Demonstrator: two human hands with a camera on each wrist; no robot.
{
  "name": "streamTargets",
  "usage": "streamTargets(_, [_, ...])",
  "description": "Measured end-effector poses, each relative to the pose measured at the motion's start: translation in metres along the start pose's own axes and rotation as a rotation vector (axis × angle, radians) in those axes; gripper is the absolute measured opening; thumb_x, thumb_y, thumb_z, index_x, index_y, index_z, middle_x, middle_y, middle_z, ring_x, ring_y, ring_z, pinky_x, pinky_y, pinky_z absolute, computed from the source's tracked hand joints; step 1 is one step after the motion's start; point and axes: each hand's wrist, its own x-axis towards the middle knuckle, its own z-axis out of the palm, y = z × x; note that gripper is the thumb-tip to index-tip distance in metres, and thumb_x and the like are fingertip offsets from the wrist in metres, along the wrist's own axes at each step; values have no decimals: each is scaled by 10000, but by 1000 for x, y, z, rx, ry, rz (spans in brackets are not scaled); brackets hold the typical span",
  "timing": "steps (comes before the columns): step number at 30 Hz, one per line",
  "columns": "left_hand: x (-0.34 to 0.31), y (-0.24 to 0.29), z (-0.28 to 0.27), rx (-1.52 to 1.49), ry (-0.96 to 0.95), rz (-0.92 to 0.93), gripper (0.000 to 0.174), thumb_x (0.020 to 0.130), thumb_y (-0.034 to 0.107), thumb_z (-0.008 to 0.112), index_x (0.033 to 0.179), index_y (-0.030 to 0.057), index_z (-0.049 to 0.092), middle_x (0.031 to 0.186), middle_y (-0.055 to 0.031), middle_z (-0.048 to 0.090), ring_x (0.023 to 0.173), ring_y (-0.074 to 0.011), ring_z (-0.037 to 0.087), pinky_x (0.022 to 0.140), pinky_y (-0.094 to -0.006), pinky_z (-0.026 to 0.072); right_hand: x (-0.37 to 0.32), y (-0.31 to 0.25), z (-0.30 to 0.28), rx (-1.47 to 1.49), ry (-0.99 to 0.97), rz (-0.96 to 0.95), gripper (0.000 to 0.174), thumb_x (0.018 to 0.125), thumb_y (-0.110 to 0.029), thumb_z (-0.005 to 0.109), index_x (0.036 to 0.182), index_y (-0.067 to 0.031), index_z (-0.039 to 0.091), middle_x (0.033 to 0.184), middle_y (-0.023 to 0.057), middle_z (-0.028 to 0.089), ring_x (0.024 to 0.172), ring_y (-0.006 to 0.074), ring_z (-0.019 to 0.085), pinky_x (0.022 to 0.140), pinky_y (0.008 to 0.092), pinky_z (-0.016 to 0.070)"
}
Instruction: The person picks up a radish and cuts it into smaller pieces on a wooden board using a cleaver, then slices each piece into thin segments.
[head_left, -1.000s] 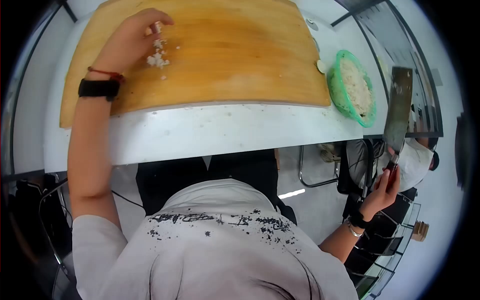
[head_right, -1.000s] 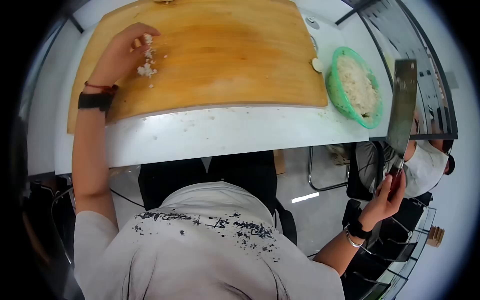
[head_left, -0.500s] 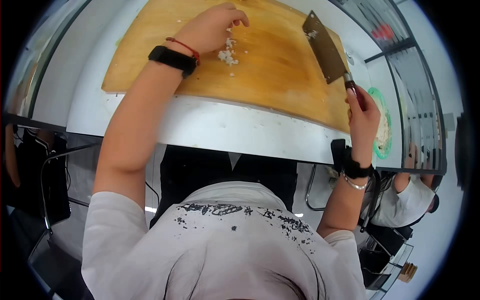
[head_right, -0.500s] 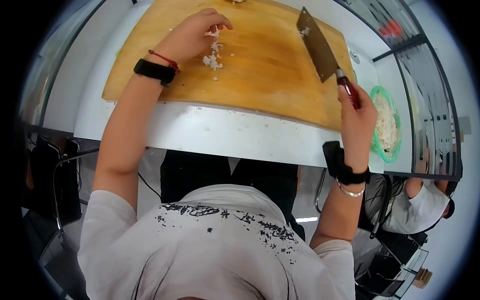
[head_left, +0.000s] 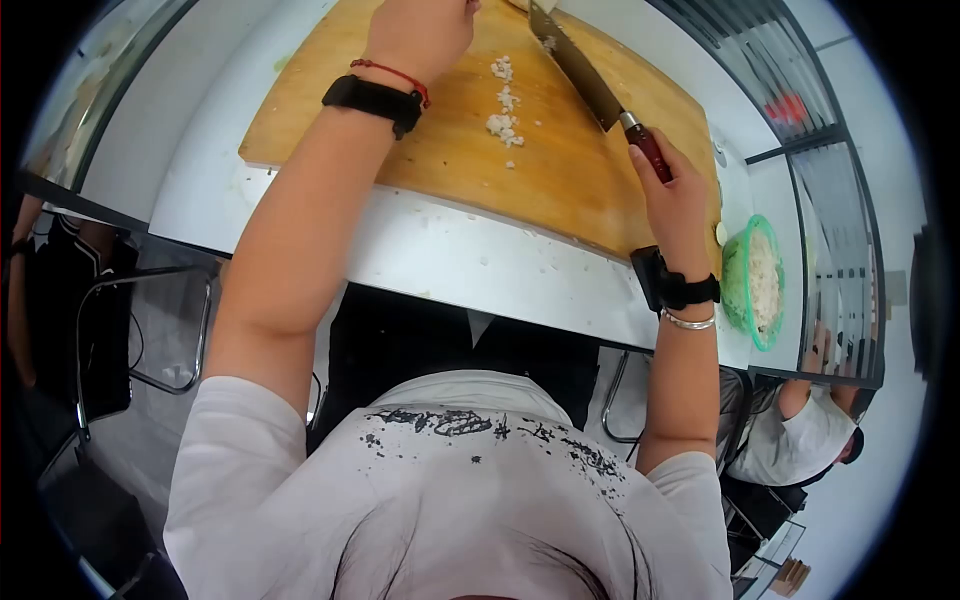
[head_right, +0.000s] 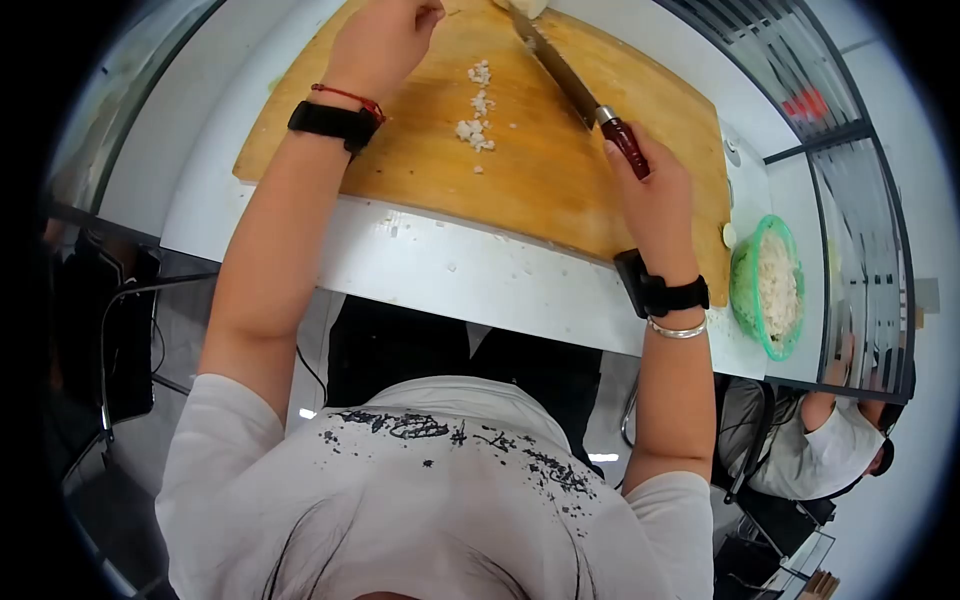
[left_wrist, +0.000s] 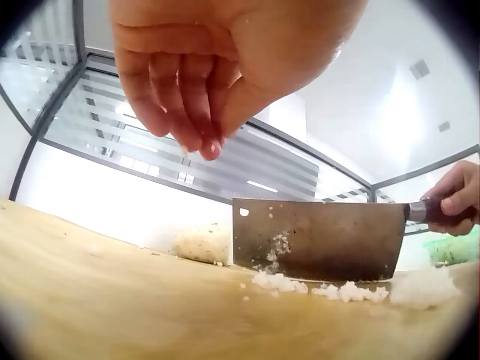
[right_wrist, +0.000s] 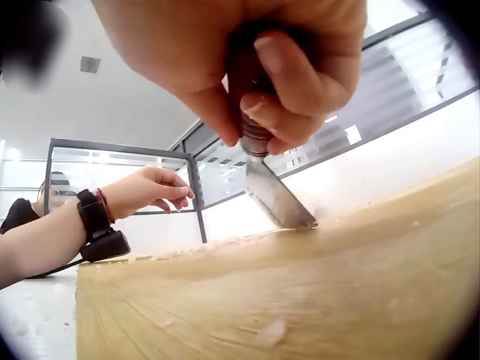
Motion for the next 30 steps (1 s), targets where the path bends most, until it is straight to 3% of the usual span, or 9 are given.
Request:
streamTargets(3, [5,-8,-8,28,48,-10,109,868,106,588,843,17,646,823,-213,643,814,-400,612,717,-472,492,-3,-2,-2,74,-103,-159,313,891,-130,688,1161,14,623,902,136,660,766,201,607,709,282,481])
streamTargets(6, [13,-13,-16,82,171,47,141,873,129,600,835,1,644,829,-224,645,807,-406,614,717,-472,493,-11,-12,-13,79,-211,-171,303,893,-101,675,1166,18,617,945,145,658,807,214,613,746,284,486])
streamTargets(9, [18,-19,-24,40,124,12,163,879,141,605,829,-9,644,820,-228,646,797,-407,617,716,-469,496,-22,-23,-24,113,-245,-153,300,889,-92,675,1158,26,617,939,145,657,820,218,622,766,283,487])
streamTargets(13, [22,-23,-33,41,87,-29,183,886,162,605,825,-5,648,795,-223,644,786,-409,615,710,-467,497,-39,-27,-26,302,-121,169,316,908,-113,672,1186,29,621,971,81,672,870,169,624,827,263,482])
streamTargets(17, [21,-26,-37,98,117,-60,200,894,184,606,830,0,651,789,-219,643,782,-413,612,693,-470,491,-50,-50,-18,743,-136,461,325,947,-174,640,1228,-13,614,853,12,617,605,49,510,497,188,407])
streamTargets(18, [21,-27,-38,114,127,-57,205,896,190,606,833,1,652,791,-218,643,780,-414,611,689,-470,490,-52,-64,-11,814,-116,529,347,953,-195,633,1253,-25,592,804,-9,579,526,11,416,404,169,291])
streamTargets(25, [21,-32,-42,151,187,-42,225,910,200,602,815,-2,631,779,-226,622,762,-423,596,664,-482,470,-51,-103,25,1021,-367,656,378,973,-246,603,1241,19,563,836,26,579,554,41,435,413,176,276])
streamTargets(26, [21,-31,-42,149,173,-58,226,910,199,602,810,-3,628,779,-229,620,762,-425,594,664,-483,467,-49,-104,30,1030,-384,687,335,962,-246,610,1183,4,581,795,-5,563,540,28,445,416,176,322])
streamTargets(30, [20,-31,-40,171,160,-50,228,906,198,603,804,-4,627,786,-235,619,769,-426,594,666,-485,468,-42,-93,36,953,-397,662,335,966,-267,611,1167,1,596,792,3,571,534,29,411,417,180,274])
